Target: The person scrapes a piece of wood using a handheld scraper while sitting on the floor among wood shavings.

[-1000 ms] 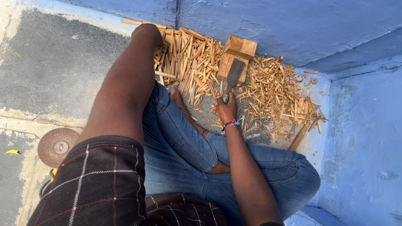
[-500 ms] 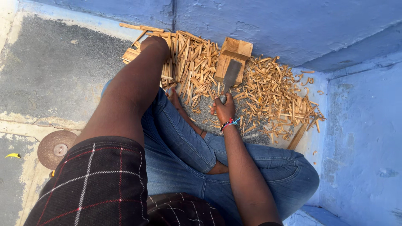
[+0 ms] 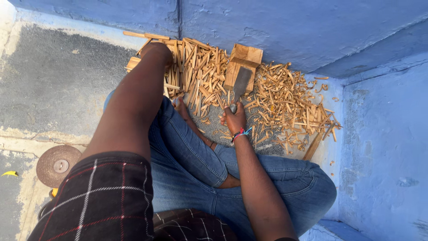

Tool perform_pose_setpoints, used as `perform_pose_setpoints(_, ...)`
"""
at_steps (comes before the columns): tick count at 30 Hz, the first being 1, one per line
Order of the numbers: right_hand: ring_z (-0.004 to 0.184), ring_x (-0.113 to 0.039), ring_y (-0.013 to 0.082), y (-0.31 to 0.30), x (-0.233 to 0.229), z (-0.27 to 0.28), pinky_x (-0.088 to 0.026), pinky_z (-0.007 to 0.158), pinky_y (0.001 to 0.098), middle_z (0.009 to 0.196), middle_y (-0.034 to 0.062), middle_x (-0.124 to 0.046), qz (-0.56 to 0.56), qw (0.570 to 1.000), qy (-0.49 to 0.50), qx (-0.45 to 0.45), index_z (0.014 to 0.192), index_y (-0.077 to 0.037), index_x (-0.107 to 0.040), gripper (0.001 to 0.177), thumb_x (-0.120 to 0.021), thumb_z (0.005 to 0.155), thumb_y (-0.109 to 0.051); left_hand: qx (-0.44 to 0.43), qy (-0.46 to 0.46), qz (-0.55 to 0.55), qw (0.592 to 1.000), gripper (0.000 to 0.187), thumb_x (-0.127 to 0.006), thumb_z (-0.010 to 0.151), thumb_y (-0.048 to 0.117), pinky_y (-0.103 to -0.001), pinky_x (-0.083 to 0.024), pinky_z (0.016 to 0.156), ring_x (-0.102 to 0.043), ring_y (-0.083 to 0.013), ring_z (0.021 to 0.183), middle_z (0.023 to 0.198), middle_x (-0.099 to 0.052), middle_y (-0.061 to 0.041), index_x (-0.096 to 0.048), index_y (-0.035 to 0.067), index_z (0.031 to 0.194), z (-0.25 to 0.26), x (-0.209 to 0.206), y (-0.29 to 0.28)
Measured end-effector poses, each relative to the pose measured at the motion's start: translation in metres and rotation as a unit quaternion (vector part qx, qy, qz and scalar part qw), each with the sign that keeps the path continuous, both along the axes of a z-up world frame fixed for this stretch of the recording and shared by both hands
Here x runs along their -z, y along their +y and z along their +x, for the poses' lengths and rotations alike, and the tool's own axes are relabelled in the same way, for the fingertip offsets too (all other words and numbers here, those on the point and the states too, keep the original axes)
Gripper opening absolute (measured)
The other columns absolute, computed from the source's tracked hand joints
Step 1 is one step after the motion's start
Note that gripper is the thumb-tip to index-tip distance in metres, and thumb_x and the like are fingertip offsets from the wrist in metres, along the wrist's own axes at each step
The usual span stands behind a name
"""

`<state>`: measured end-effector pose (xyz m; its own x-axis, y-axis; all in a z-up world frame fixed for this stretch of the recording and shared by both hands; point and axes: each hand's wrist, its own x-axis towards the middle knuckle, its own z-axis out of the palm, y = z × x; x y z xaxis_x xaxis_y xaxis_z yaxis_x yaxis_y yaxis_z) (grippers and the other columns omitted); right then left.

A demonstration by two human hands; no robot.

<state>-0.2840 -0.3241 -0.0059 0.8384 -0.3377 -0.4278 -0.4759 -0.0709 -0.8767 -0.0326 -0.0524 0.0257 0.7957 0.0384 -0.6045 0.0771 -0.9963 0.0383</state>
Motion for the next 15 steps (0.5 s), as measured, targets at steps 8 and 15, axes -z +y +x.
perform_pose_setpoints(8,0.056,-0.063,0.0160,-0.001,0.017,0.004,-0.055,0.048,0.0324,0.077,0.0080,-0.062,0.041,0.998,-0.026,0.028,0.130,-0.005,-0.053,0.036,-0.065,0.097,-0.013,0.060,-0.089,-0.065,0.992,0.034,-0.077,0.087,0.025,-0.044,-0.058,0.091,-0.072,-0.0339,0.109,0.117,-0.075,-0.019,-0.078,0.006,0.115,0.007,-0.024,0.000)
perform_pose_setpoints(15,0.054,-0.066,0.0164,-0.006,0.032,0.006,-0.057,0.047,0.0330,0.075,0.0080,-0.065,0.013,0.999,-0.041,0.025,0.131,-0.009,-0.050,0.041,-0.066,0.094,-0.010,0.221,-0.275,-0.318,0.880,0.016,-0.076,0.083,0.017,-0.046,-0.056,0.079,-0.071,-0.0353,0.086,0.090,-0.074,-0.014,-0.071,0.008,0.095,-0.041,-0.087,-0.044)
